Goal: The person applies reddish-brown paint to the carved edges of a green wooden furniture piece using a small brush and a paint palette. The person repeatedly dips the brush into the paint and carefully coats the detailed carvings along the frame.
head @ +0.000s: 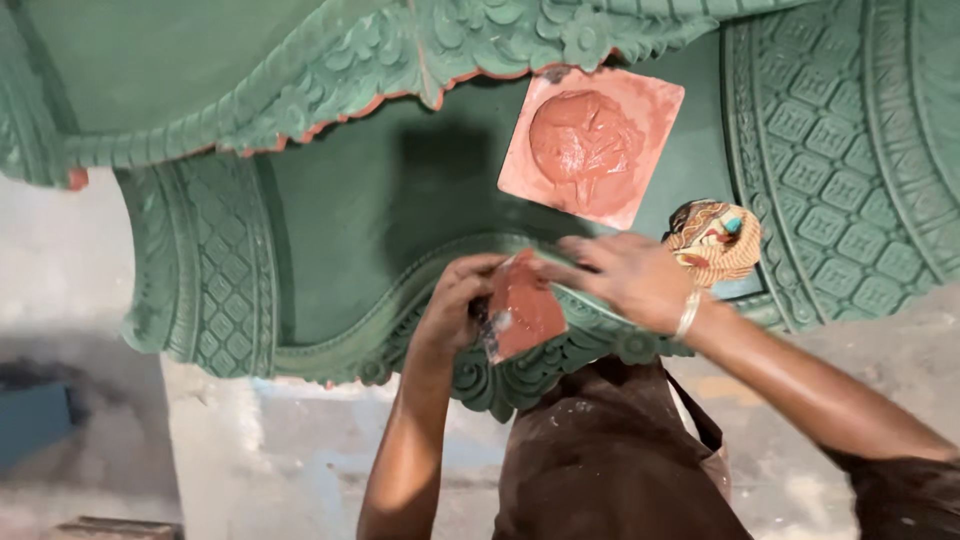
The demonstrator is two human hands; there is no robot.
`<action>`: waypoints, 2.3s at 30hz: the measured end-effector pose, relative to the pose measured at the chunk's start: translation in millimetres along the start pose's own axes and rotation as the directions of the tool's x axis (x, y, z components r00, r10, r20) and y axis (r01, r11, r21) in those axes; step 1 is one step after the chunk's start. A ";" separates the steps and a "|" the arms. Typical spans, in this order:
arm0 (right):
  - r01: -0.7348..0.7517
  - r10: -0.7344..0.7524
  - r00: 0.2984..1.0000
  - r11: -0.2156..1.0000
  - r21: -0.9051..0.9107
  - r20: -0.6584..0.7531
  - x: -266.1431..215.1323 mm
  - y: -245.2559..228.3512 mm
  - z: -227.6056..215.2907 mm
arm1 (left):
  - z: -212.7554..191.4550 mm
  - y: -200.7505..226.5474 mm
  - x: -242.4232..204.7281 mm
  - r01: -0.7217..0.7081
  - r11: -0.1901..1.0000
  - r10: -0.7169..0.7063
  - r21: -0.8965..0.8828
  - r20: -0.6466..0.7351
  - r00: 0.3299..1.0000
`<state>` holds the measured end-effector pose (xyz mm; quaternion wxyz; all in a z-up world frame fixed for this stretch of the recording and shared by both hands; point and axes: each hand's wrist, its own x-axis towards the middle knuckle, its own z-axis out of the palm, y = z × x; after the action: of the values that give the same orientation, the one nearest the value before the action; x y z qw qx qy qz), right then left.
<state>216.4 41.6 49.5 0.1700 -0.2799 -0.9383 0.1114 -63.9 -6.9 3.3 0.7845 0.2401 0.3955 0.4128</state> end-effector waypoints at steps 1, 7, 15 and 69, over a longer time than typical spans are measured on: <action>0.024 -0.020 0.998 0.996 -0.088 0.051 -3.8 1.7 -18.7 | 5.4 1.7 0.7 -0.008 1.000 0.008 0.004 -0.001 1.000; -0.082 0.082 0.997 0.996 0.031 0.013 -10.3 -0.7 -74.8 | 43.4 16.8 -3.4 -0.091 0.914 0.062 0.394 0.086 0.994; 0.044 -0.072 0.982 0.986 0.162 0.174 -9.7 32.0 -88.6 | 96.0 14.5 24.3 -0.084 0.911 0.072 0.404 0.044 0.996; 0.630 -0.077 0.307 0.764 -0.142 0.949 63.2 245.1 -55.7 | 99.1 -180.9 187.8 -0.518 0.582 0.457 -0.626 -0.275 0.846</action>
<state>307.5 284.2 42.3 -0.4236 0.0185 -0.9047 -0.0415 165.1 47.0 -146.6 0.6548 0.0178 0.1677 0.7367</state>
